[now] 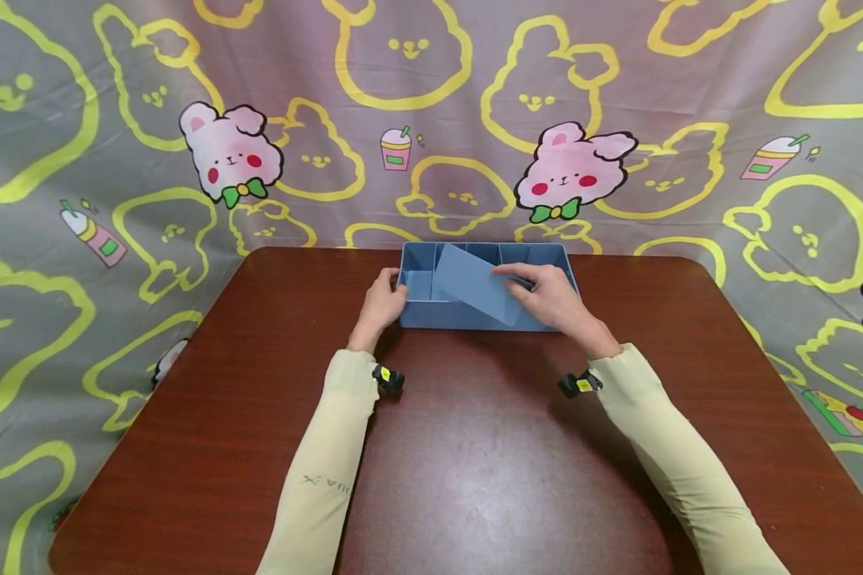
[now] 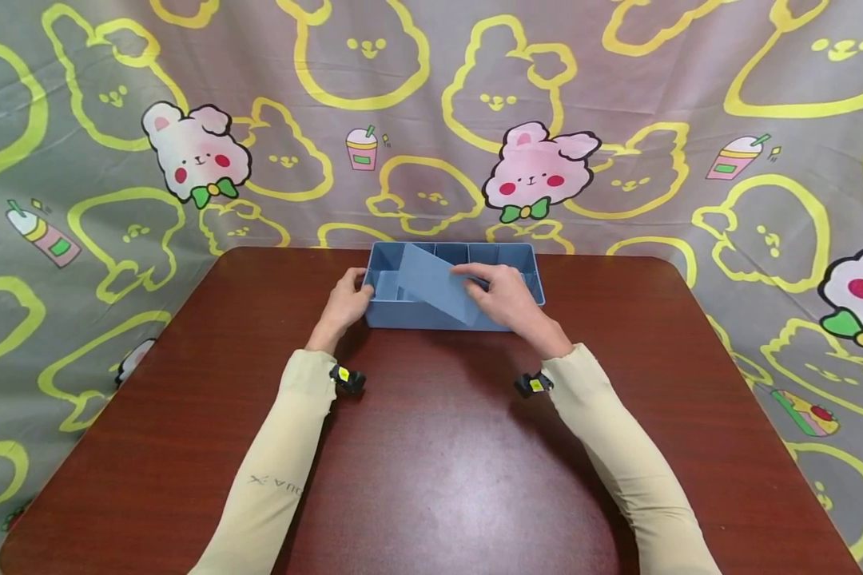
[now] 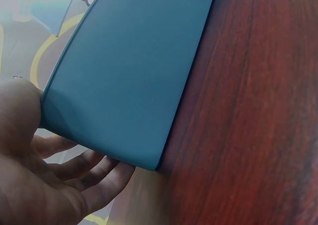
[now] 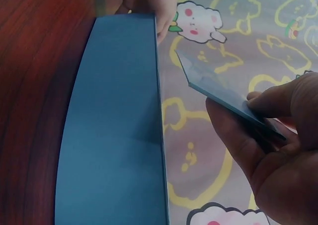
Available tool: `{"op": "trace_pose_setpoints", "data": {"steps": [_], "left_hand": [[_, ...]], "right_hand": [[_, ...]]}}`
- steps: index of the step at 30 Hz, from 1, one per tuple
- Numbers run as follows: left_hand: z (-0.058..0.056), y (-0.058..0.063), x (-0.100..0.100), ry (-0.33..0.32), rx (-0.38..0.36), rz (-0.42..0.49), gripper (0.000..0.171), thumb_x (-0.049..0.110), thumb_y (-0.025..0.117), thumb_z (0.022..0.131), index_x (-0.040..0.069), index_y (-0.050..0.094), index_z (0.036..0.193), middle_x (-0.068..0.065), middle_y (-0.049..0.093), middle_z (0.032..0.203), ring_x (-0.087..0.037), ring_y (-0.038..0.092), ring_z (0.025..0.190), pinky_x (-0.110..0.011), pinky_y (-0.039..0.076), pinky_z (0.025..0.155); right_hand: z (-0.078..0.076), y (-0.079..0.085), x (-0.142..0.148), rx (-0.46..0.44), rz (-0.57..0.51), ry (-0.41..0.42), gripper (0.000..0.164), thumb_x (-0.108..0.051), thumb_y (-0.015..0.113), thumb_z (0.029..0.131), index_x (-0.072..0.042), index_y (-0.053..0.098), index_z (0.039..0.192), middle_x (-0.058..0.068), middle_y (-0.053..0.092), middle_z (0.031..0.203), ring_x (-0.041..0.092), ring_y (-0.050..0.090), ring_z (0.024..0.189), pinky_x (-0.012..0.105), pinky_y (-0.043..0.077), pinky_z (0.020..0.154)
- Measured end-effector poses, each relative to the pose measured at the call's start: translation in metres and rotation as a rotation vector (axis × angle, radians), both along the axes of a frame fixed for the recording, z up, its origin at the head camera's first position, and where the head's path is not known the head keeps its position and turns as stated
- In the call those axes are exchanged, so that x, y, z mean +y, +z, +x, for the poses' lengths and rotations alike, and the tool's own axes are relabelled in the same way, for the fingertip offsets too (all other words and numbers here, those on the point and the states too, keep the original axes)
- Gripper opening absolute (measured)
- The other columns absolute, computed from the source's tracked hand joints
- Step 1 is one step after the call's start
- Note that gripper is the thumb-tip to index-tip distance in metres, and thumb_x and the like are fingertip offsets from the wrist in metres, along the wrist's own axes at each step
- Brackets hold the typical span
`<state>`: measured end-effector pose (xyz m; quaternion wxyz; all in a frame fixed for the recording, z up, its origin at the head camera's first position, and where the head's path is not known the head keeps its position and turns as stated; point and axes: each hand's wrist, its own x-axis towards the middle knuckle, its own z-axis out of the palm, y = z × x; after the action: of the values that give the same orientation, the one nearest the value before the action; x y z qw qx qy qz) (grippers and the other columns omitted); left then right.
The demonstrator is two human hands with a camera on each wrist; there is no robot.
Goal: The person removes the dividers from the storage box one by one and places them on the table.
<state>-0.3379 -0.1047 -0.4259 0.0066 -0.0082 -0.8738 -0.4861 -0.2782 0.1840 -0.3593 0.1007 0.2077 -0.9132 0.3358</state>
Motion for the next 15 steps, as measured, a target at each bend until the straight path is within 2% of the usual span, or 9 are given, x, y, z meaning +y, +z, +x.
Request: {"op": "trace_pose_setpoints", "data": {"steps": [3,7,9,12,14,15], "left_hand": [[0.0,0.001,0.0,-0.003,0.0,-0.002,0.047,0.021,0.045,0.098,0.009,0.042,0.143,-0.016,0.054,0.136,-0.031,0.052,0.119,-0.047,0.042,0.103],[0.0,0.001,0.0,-0.004,-0.001,0.001,0.047,0.02,0.044,0.098,0.009,0.041,0.144,-0.015,0.054,0.136,-0.031,0.053,0.119,-0.047,0.042,0.102],[0.0,0.001,0.001,-0.001,0.002,0.002,0.047,0.019,0.045,0.098,0.008,0.042,0.143,-0.016,0.054,0.136,-0.031,0.053,0.119,-0.047,0.042,0.103],[0.001,0.002,0.001,0.003,0.004,0.0,0.046,0.019,0.046,0.097,0.008,0.043,0.142,-0.016,0.055,0.135,-0.032,0.053,0.119,-0.046,0.042,0.103],[0.001,0.001,0.001,0.006,0.006,-0.002,0.046,0.019,0.046,0.097,0.008,0.043,0.142,-0.017,0.055,0.134,-0.032,0.053,0.118,-0.046,0.042,0.103],[0.001,0.001,0.001,0.006,0.005,-0.004,0.046,0.019,0.046,0.097,0.008,0.043,0.142,-0.016,0.055,0.134,-0.032,0.053,0.118,-0.046,0.042,0.103]], "right_hand": [[0.0,-0.002,-0.001,-0.016,-0.003,0.023,0.032,-0.012,0.057,0.097,-0.02,0.068,0.126,0.011,0.069,0.096,0.009,0.031,0.042,0.028,0.033,0.048],[0.0,-0.004,-0.002,-0.027,-0.015,0.073,0.032,-0.011,0.056,0.098,-0.02,0.067,0.127,0.008,0.066,0.127,0.011,0.034,0.046,0.028,0.034,0.051],[0.001,-0.006,-0.004,-0.048,-0.021,0.102,0.034,-0.011,0.055,0.098,-0.021,0.065,0.13,0.007,0.063,0.131,0.014,0.034,0.045,0.028,0.035,0.05],[0.002,-0.009,-0.007,-0.066,-0.02,0.143,0.037,-0.011,0.056,0.098,-0.021,0.061,0.134,0.006,0.06,0.136,0.018,0.054,0.063,0.029,0.043,0.057],[0.003,-0.011,-0.01,-0.068,-0.008,0.163,0.039,-0.01,0.057,0.098,-0.019,0.059,0.136,0.007,0.059,0.138,0.02,0.06,0.081,0.031,0.047,0.064],[0.004,-0.012,-0.011,-0.069,-0.001,0.172,0.04,-0.01,0.057,0.098,-0.018,0.058,0.136,0.007,0.06,0.137,0.02,0.06,0.084,0.033,0.047,0.066]]}}
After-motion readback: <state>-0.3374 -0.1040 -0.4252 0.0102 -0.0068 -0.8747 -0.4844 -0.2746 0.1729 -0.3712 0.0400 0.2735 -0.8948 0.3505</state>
